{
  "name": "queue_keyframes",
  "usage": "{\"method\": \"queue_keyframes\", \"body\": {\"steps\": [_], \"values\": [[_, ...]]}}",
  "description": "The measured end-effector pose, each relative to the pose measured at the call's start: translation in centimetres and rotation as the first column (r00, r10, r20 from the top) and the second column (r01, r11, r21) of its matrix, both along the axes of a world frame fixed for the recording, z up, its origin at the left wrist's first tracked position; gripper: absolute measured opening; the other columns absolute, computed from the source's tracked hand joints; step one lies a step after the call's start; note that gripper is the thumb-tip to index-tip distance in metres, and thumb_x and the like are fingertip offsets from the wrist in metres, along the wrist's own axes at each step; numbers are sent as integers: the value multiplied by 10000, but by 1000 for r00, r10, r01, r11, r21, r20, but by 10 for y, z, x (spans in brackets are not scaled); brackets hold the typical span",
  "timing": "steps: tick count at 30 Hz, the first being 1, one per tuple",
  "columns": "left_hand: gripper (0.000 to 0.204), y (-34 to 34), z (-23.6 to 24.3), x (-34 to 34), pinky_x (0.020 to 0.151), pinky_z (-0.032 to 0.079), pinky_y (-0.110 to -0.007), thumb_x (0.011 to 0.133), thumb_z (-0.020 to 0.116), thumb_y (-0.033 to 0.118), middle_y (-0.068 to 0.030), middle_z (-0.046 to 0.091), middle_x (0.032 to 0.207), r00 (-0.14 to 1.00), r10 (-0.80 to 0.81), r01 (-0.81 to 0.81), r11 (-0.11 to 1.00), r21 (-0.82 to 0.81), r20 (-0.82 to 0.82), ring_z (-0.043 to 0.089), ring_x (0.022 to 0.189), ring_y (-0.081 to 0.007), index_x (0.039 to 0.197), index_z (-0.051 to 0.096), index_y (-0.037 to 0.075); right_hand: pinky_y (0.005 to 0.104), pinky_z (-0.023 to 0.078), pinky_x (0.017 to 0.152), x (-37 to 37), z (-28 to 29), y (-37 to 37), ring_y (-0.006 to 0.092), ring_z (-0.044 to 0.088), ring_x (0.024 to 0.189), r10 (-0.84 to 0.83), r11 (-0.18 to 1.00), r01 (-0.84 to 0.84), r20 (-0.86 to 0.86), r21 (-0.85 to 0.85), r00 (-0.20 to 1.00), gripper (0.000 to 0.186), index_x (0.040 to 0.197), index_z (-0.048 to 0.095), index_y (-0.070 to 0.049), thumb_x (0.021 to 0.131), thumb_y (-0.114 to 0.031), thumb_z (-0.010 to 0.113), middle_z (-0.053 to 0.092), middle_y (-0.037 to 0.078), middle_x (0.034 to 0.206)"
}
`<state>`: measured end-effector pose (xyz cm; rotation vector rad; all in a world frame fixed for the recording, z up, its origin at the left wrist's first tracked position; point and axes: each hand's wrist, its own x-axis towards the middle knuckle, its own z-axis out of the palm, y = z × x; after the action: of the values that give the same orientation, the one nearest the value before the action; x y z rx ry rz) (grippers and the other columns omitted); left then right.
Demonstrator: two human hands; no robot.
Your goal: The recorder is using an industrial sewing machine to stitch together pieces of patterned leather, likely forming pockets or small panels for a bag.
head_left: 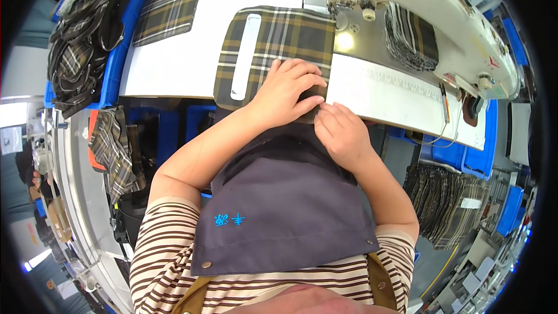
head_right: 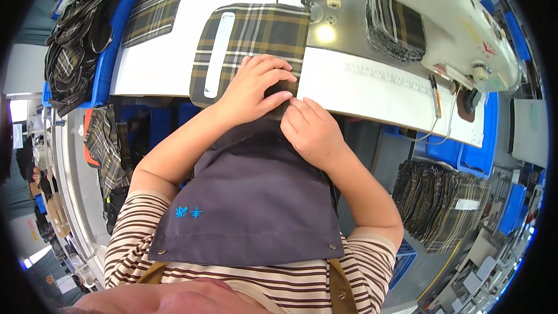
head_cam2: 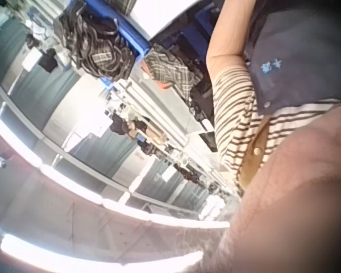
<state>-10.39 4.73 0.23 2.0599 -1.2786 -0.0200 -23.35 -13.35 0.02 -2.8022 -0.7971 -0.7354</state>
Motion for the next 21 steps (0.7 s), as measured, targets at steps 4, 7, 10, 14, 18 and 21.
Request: {"method": "queue_keyframes", "body": {"steps": [4, 7, 10, 14, 18, 21], "values": [[502, 0, 4, 5, 1056, 380, -530, 903, 751, 279, -43, 547, 1466, 993, 12, -35, 980, 195, 115, 442, 1405, -308, 1376, 620, 178, 405, 534, 1000, -2, -1, -1, 270, 662, 1127, 7, 999, -6, -24, 50, 1000, 195, 938, 683, -30, 787, -142, 632, 677, 108, 1021], [567, 3, 2, 5, 1041, 370, -546, 902, 757, 302, -25, 516, 1523, 988, 13, -50, 970, 238, 156, 419, 1437, -293, 1436, 588, 208, 405, 549, 973, 0, -5, -4, 274, 659, 1140, 5, 997, -3, -28, 71, 1000, 184, 937, 681, -26, 795, -132, 631, 674, 106, 1016], [543, 0, 2, 10, 1062, 352, -619, 919, 740, 341, -24, 523, 1498, 993, 16, -42, 974, 221, 117, 406, 1443, -284, 1418, 595, 185, 404, 560, 965, 6, -4, -5, 274, 661, 1140, 2, 995, 2, -39, 103, 999, 156, 927, 676, -26, 805, -114, 635, 671, 101, 1009], [538, -7, 0, 22, 1067, 346, -612, 922, 737, 351, -22, 524, 1497, 993, 8, -34, 975, 218, 117, 400, 1449, -284, 1415, 602, 182, 402, 571, 953, 17, -6, -8, 277, 670, 1124, -14, 989, 20, -36, 145, 999, 124, 911, 669, -26, 808, -92, 647, 666, 97, 996], [536, -11, 0, 30, 1067, 351, -607, 916, 744, 349, -27, 525, 1495, 992, 9, -33, 980, 194, 124, 402, 1447, -280, 1406, 611, 178, 385, 580, 928, 25, -6, -11, 278, 686, 1097, -46, 984, 51, -31, 171, 998, 114, 909, 667, -20, 806, -66, 658, 663, 97, 994], [566, -12, -2, 29, 1103, 338, -609, 898, 765, 326, -31, 504, 1525, 994, 6, -33, 968, 250, 111, 399, 1452, -303, 1426, 599, 207, 375, 582, 915, 33, -5, -14, 273, 694, 1083, -61, 982, 65, -31, 180, 998, 116, 915, 664, -17, 806, -58, 662, 661, 94, 992]]}}
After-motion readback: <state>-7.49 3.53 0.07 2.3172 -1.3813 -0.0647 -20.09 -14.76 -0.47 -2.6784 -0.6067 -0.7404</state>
